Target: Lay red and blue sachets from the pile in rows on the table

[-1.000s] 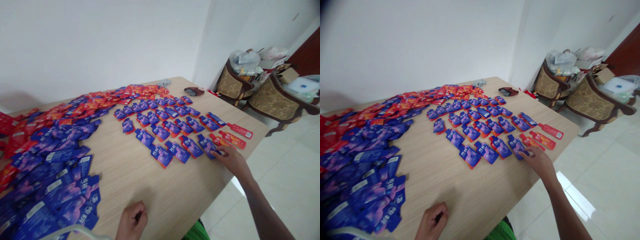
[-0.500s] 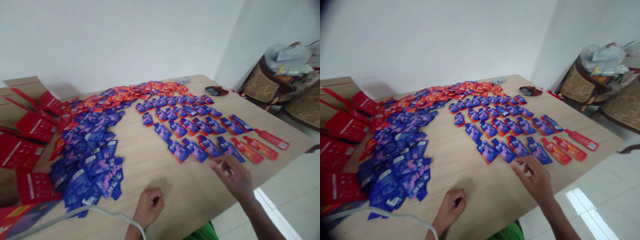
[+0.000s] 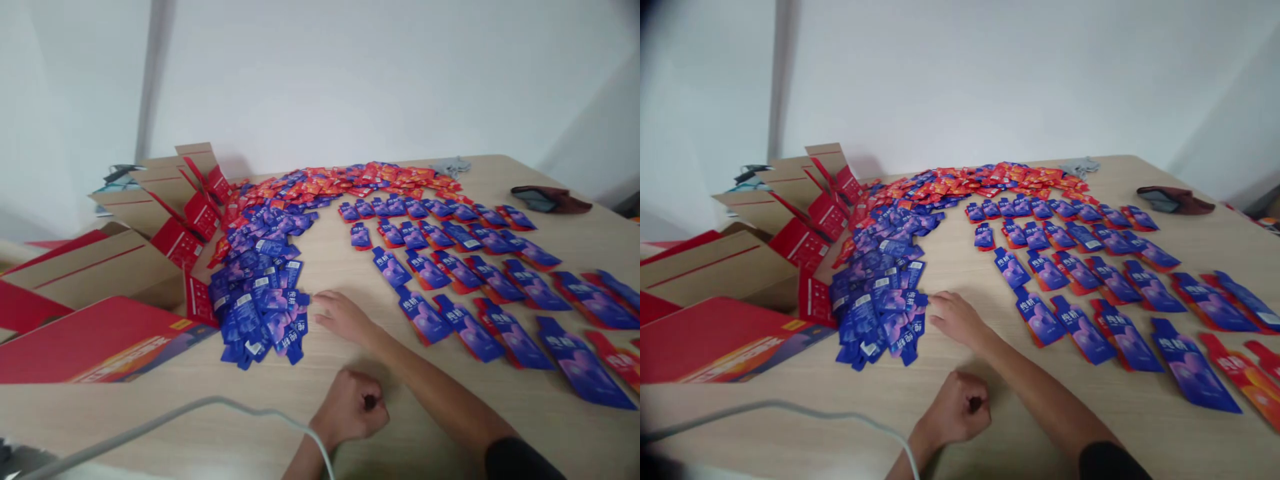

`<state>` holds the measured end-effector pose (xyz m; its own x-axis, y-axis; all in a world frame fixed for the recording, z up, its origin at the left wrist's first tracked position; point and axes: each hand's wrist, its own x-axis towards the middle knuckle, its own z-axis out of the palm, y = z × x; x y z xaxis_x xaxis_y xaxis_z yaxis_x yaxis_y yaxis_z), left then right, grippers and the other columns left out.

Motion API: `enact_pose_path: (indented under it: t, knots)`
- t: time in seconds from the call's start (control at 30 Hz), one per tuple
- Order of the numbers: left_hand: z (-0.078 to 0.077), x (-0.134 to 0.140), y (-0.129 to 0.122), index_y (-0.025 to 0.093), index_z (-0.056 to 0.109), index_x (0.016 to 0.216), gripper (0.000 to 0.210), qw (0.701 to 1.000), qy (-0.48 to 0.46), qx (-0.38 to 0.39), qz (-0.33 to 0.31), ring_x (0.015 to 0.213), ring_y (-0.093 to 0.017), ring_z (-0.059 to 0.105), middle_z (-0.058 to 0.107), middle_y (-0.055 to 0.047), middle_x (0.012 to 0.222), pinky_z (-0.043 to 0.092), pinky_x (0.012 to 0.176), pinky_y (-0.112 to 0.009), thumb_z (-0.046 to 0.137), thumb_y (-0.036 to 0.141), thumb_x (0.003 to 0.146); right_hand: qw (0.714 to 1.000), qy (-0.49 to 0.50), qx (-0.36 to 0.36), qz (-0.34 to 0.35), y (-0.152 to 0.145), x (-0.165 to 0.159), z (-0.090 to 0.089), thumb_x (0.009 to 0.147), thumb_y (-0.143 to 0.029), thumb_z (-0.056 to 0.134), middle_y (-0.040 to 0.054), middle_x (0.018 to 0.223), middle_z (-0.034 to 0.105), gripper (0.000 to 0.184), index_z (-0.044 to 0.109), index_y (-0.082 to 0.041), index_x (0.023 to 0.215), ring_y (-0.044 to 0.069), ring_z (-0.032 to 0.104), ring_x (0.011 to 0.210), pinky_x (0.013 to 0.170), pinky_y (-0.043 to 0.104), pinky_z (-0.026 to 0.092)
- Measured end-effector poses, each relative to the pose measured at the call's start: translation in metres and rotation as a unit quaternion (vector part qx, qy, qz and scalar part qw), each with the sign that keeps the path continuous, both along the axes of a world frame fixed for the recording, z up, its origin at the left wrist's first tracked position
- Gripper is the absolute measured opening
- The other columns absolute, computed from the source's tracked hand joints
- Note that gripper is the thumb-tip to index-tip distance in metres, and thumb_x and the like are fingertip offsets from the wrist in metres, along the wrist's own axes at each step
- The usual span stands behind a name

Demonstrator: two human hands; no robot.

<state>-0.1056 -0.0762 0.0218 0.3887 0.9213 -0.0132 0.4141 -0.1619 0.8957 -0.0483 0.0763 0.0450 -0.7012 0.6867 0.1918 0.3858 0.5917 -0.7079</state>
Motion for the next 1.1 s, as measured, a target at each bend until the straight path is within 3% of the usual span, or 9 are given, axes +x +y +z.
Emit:
enact_pose_path:
  t: [0.13, 0.2, 0.4, 0.63, 0.77, 0.87, 1.1]
  knots:
    - [-0.003, 0.0, 0.0, 0.021, 0.039, 0.053, 0.028, 1.0, -0.01, -0.001, 0.0, 0.044, -0.007, 0.031, 0.033, 0.009, 0.049, 0.022, 0.049, -0.028, 0.059, 0.002, 0.057, 1.0, -0.01, -0.003, -0.002, 0.017, -0.046, -0.013, 0.093, -0.053, 0.074, 0.0162, 0.142, 0.06, 0.065, 0.06, -0.018, 0.147, 0.031, 0.06, 0.128, 0.111, 0.045, 0.048]
    - [-0.004, 0.0, 0.0, 0.022, 0.036, 0.052, 0.031, 1.0, -0.016, -0.002, -0.006, 0.044, -0.007, 0.029, 0.032, 0.01, 0.049, 0.02, 0.047, -0.029, 0.059, 0.001, 0.056, 1.0, -0.02, 0.001, -0.024, 0.022, -0.06, -0.014, 0.093, -0.057, 0.074, 0.0169, 0.141, 0.059, 0.066, 0.06, -0.019, 0.146, 0.033, 0.06, 0.126, 0.109, 0.047, 0.048]
    - [-0.006, -0.002, 0.002, 0.022, 0.034, 0.051, 0.033, 0.999, -0.03, -0.024, -0.017, 0.043, -0.007, 0.029, 0.032, 0.009, 0.048, 0.02, 0.046, -0.029, 0.059, 0.001, 0.054, 0.996, -0.05, -0.001, -0.077, 0.037, -0.078, -0.016, 0.088, -0.051, 0.081, 0.0156, 0.126, 0.064, 0.054, 0.073, -0.017, 0.128, 0.033, 0.057, 0.121, 0.111, 0.047, 0.044]
    - [-0.004, -0.001, 0.001, 0.02, 0.035, 0.052, 0.027, 0.998, -0.042, -0.041, -0.01, 0.042, -0.005, 0.026, 0.029, 0.009, 0.047, 0.013, 0.043, -0.027, 0.054, 0.001, 0.053, 0.995, 0.008, -0.015, -0.103, 0.042, -0.079, -0.019, 0.079, -0.035, 0.091, 0.0085, 0.114, 0.071, 0.037, 0.072, -0.02, 0.107, 0.028, 0.062, 0.111, 0.102, 0.041, 0.045]
    - [-0.001, 0.0, 0.003, 0.02, 0.034, 0.052, 0.027, 0.999, -0.03, -0.034, -0.004, 0.044, -0.005, 0.029, 0.032, 0.009, 0.049, 0.015, 0.045, -0.027, 0.051, -0.001, 0.053, 0.993, 0.059, -0.054, -0.086, 0.043, -0.074, -0.011, 0.082, -0.02, 0.085, -0.0005, 0.096, 0.076, 0.016, 0.072, -0.024, 0.091, 0.02, 0.069, 0.092, 0.087, 0.03, 0.047]
    - [0.001, -0.001, 0.005, 0.02, 0.033, 0.053, 0.027, 0.999, -0.015, -0.033, -0.008, 0.047, -0.006, 0.03, 0.033, 0.008, 0.05, 0.016, 0.047, -0.027, 0.05, 0.0, 0.054, 0.989, 0.094, -0.094, -0.067, 0.043, -0.068, 0.0, 0.083, -0.019, 0.084, -0.0049, 0.086, 0.076, 0.013, 0.074, -0.026, 0.087, 0.016, 0.07, 0.081, 0.076, 0.025, 0.047]
    - [-0.001, -0.005, 0.006, 0.021, 0.033, 0.057, 0.025, 0.998, 0.051, -0.025, -0.028, 0.053, -0.009, 0.034, 0.034, 0.007, 0.054, 0.019, 0.055, -0.028, 0.051, 0.005, 0.064, 0.966, 0.229, -0.107, -0.048, 0.036, -0.045, 0.031, 0.092, -0.033, 0.08, -0.0013, 0.091, 0.076, 0.013, 0.08, -0.024, 0.101, 0.014, 0.069, 0.081, 0.076, 0.024, 0.049]
